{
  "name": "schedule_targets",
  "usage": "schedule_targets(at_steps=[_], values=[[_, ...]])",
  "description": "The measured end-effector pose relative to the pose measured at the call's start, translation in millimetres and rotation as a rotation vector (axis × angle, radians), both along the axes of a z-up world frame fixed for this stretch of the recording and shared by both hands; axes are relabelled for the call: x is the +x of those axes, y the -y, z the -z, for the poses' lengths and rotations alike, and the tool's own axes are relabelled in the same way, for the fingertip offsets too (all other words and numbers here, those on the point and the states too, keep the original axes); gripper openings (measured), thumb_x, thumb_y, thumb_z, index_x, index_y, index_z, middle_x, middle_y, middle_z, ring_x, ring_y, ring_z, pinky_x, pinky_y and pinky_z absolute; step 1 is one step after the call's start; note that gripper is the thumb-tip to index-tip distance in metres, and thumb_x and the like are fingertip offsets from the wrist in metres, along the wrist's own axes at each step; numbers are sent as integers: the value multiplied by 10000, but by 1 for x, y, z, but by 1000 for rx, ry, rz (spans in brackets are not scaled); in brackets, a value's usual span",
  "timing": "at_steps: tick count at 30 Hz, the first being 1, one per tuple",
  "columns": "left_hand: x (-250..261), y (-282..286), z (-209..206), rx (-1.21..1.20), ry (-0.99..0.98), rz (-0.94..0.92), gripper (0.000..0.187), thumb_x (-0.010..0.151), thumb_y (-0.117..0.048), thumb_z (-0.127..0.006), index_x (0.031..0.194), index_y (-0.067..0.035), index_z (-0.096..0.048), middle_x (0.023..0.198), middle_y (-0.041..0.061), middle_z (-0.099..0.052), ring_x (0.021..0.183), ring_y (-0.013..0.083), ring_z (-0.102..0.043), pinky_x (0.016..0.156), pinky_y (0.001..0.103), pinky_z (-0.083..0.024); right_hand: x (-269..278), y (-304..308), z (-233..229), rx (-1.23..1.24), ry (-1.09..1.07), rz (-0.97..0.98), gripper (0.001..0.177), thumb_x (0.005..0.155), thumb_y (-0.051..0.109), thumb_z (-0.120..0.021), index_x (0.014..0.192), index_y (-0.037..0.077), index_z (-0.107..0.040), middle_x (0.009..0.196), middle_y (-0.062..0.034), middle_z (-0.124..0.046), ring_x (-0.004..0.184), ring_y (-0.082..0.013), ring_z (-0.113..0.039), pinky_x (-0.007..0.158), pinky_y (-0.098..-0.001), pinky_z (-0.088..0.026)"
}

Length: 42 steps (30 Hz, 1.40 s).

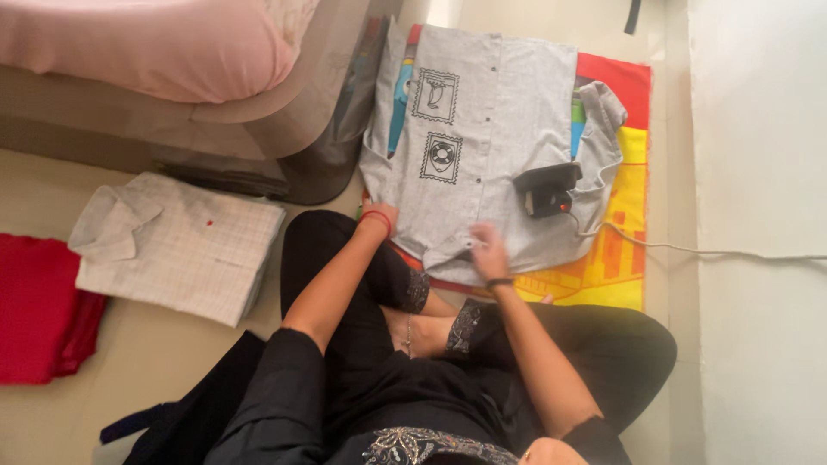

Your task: The person irons a shirt by hand on a mat on the floor, smoothing the fabric and moving the iron over the front panels, collar, and sleeves.

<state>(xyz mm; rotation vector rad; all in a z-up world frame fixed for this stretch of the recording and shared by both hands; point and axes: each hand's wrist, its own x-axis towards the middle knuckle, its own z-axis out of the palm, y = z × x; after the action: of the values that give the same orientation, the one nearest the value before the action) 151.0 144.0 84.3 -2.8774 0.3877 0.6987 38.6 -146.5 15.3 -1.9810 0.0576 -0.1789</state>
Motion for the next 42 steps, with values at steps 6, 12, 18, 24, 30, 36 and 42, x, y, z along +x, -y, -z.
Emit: schedule_targets(at_steps=[6,12,18,24,30,36,42], values=[[24,-11,29,-492,282,-36,234,895,-200,-628,1091,-111,-721,1214,166,-705,1212,360,-630,1052,465,-501,32,101,-11,619,-51,734,656,898,49,-697,1435,132,-332,1231,-134,-567,1013,-226,-600,814,-352,-547],[59,1,55,-687,213,-57,500,835,-162,-653,1333,-194,-627,1512,105,-481,1305,380,-487,1069,487,-445,59,124,-5,-221,116,456,449,983,125,-726,1375,37,-527,1278,-195,-653,1199,-288,-591,1040,-422,-444],[71,16,46,-269,141,-262,691,837,-208,-679,1490,-247,-460,1629,19,-322,1434,304,-380,1087,556,-396,76,122,-50,-24,158,364,405,996,284,-715,1270,13,-590,1117,-127,-726,994,-232,-700,889,-349,-530],[77,19,56,-240,214,-346,510,991,-198,-532,1494,-259,-469,1630,-30,-340,1416,308,-411,1057,608,-407,84,95,-118,32,324,181,347,1075,251,-709,1270,-12,-594,1095,-96,-703,961,-206,-665,846,-317,-538],[70,27,55,-175,256,-258,412,1086,-202,-534,1495,-246,-556,1553,50,-506,1455,301,-487,1160,538,-438,92,91,-98,514,-97,200,317,1043,354,-665,1054,46,-592,828,-43,-619,557,-94,-603,502,-255,-491],[65,49,36,-370,145,-72,698,904,-378,-707,1535,-285,-424,1655,84,-288,1520,391,-271,1192,594,-305,90,79,-65,223,-399,206,338,964,402,-680,1012,69,-647,716,-28,-638,516,-105,-582,459,-285,-476],[59,75,10,-279,-149,-89,1002,846,-458,-782,1622,-382,-152,1731,13,50,1577,397,47,1159,769,-142,103,79,-52,92,-332,203,390,992,440,-650,972,51,-655,674,-26,-640,510,-107,-596,473,-277,-470]])
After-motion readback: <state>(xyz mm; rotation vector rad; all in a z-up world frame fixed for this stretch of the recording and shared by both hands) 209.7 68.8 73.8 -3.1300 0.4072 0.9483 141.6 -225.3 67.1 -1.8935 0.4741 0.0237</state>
